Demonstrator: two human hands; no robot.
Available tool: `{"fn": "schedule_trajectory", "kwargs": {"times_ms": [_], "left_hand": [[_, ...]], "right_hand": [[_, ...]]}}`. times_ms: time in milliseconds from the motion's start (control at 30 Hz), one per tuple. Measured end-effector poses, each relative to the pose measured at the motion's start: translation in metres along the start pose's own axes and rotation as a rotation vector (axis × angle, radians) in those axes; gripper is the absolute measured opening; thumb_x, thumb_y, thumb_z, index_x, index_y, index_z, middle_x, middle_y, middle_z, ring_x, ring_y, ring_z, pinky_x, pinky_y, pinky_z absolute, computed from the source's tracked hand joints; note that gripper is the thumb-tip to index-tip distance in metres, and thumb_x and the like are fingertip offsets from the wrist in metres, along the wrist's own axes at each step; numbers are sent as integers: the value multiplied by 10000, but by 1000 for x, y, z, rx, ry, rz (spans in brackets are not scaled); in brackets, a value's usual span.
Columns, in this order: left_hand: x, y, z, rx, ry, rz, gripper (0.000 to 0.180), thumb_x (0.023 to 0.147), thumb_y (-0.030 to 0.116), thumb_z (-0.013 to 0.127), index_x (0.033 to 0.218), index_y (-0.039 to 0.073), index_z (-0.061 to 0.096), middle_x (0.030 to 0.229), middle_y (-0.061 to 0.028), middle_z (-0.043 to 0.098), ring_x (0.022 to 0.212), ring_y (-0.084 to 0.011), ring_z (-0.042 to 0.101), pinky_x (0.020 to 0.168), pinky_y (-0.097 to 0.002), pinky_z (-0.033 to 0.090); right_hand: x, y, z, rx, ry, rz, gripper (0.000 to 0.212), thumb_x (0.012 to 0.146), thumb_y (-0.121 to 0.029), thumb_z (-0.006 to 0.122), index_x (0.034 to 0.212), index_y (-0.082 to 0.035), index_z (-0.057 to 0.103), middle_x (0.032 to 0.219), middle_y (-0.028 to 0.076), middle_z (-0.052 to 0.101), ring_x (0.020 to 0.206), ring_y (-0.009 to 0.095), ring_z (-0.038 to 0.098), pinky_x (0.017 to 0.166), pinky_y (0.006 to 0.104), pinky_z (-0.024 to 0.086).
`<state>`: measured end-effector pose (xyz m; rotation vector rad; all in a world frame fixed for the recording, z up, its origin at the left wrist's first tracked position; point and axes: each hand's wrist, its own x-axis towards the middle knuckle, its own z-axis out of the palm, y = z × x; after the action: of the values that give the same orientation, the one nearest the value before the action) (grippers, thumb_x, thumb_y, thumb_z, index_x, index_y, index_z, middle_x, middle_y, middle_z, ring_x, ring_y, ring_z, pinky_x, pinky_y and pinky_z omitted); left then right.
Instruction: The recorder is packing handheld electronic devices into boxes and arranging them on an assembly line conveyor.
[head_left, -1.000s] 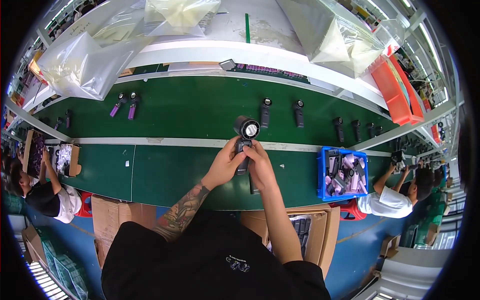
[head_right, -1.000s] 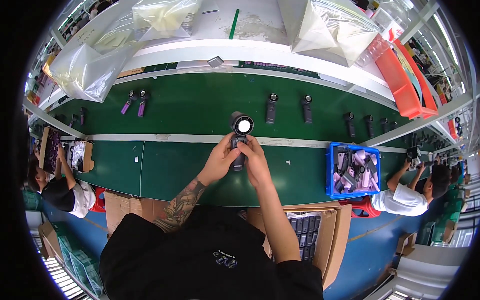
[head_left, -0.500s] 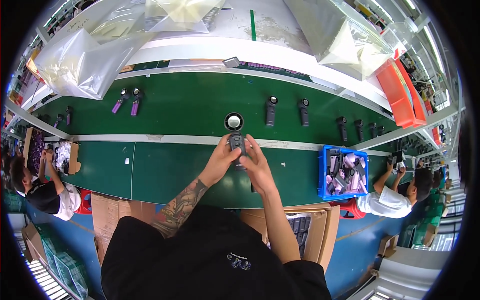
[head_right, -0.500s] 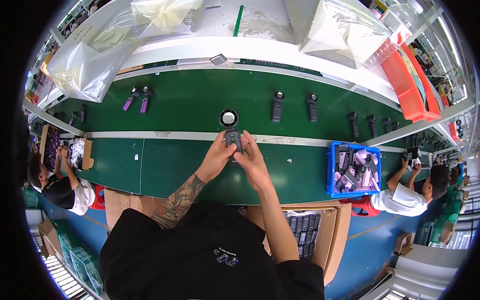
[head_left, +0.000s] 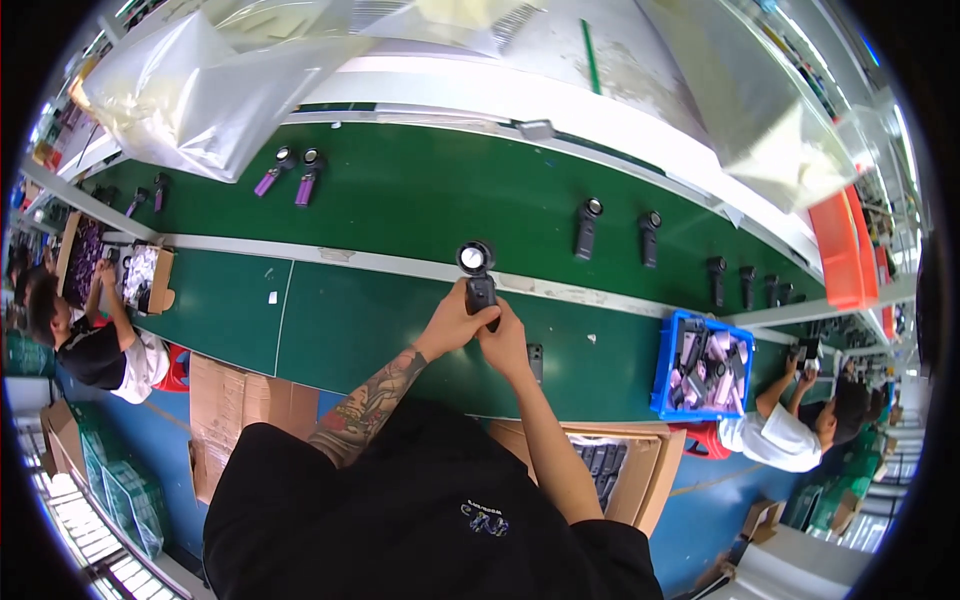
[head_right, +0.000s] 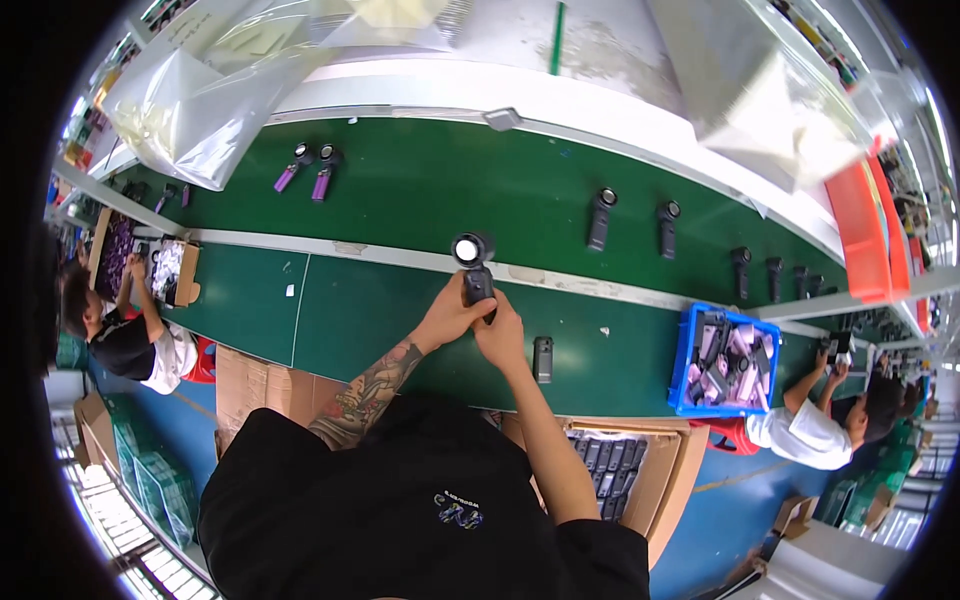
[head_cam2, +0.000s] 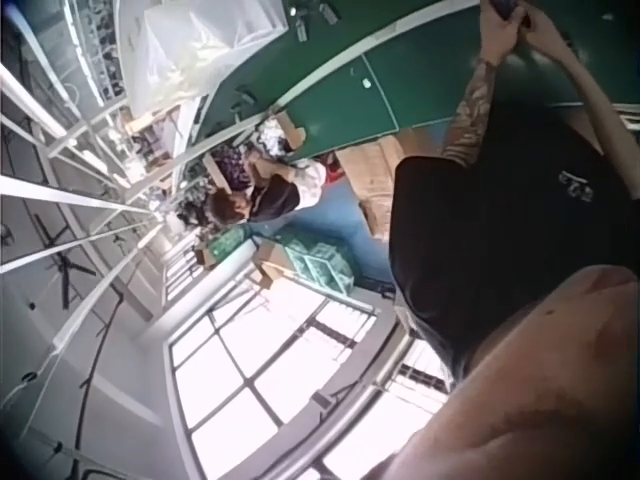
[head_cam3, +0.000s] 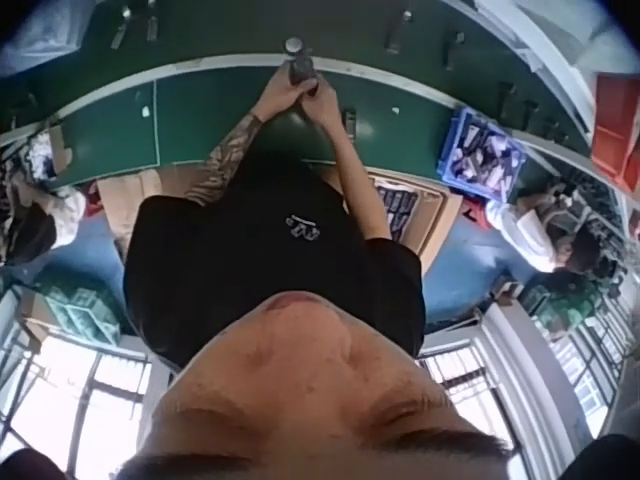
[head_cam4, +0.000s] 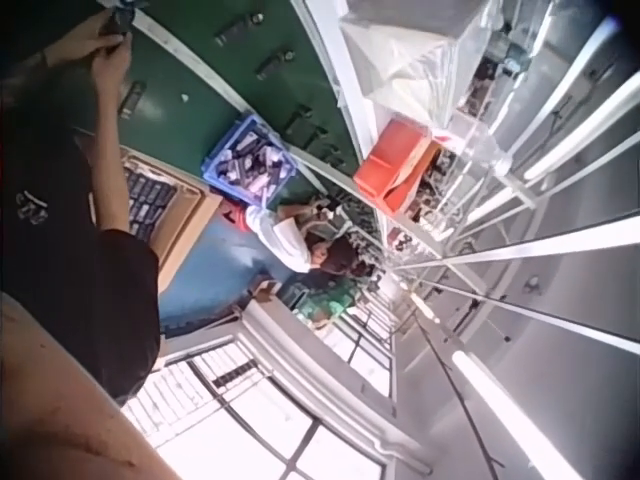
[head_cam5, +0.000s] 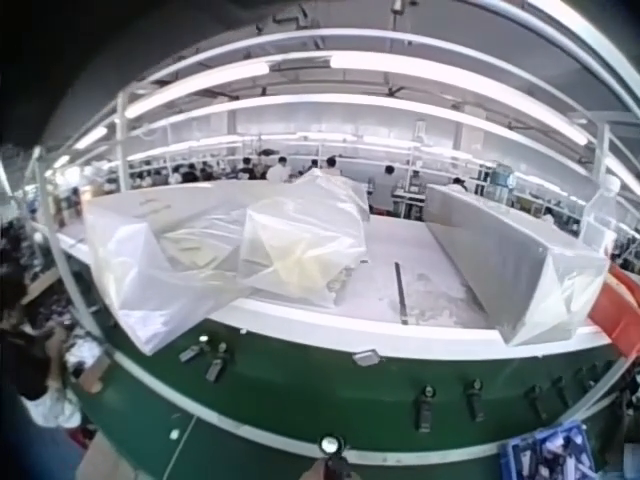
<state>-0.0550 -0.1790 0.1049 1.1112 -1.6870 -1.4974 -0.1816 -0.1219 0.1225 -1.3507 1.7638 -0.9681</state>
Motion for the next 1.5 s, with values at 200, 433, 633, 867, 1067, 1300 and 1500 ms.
{"fn": "schedule_trajectory", "kwargs": {"times_ms": [200, 433, 633, 867, 1067, 1300, 1500], "left_hand": [[13, -89, -71, 136, 400, -131, 282, 925, 201, 599, 1153, 40, 641, 1071, -146, 684, 930, -283, 660, 823, -353, 518], [74, -243, -304, 917, 869, -143, 517, 851, 222, 630, 1309, 31, 484, 1239, -213, 569, 1103, -414, 556, 928, -463, 487], [156, -258, -371, 1094, 633, -337, 635, 882, 386, 589, 1351, 0, 403, 1300, -258, 525, 1148, -441, 541, 952, -515, 468], [179, -212, -341, 803, 404, -502, 528, 868, 325, 625, 1233, -11, 445, 1145, -234, 602, 968, -413, 626, 826, -478, 526], [138, -183, -250, -135, 241, 206, 193, 880, 17, 622, 1064, -7, 568, 1140, -136, 646, 868, -208, 668, 739, -241, 540], [57, -3, -108, -1217, 5, -36, 467, 988, 66, 501, 1440, 74, 385, 1385, -145, 520, 1216, -284, 544, 991, -397, 459], [26, 46, -55, -1160, -22, -40, 431, 1052, 189, 450, 1462, 69, 396, 1371, -127, 540, 1179, -205, 566, 988, -356, 469]], "right_hand": [[22, 43, 10, 1119, -322, 549, 354, 932, -188, 647, 1187, 47, 580, 971, 102, 665, 654, 195, 570, 604, 237, 448], [81, 84, 27, 1017, -4, 477, 352, 961, -178, 621, 1205, 66, 550, 1044, 141, 651, 822, 179, 608, 720, 241, 489], [54, 150, -12, 274, 356, 255, 414, 889, -148, 648, 1268, -26, 534, 1156, 147, 612, 981, 284, 612, 856, 356, 509], [-80, 165, -11, -748, 202, 329, 684, 783, -165, 700, 1407, -132, 421, 1341, 172, 439, 1088, 411, 514, 937, 483, 456], [-79, 148, -3, -527, 130, 325, 618, 808, -128, 700, 1387, -95, 485, 1225, 141, 575, 1009, 324, 590, 877, 394, 503], [6, -14, -18, 224, 146, 280, 379, 855, -122, 687, 1223, -55, 629, 1035, 101, 707, 918, 216, 664, 838, 295, 515], [17, -91, -3, 27, 343, -273, 412, 828, -90, 697, 1232, -50, 620, 1196, 130, 665, 1065, 277, 656, 877, 329, 521]]}}
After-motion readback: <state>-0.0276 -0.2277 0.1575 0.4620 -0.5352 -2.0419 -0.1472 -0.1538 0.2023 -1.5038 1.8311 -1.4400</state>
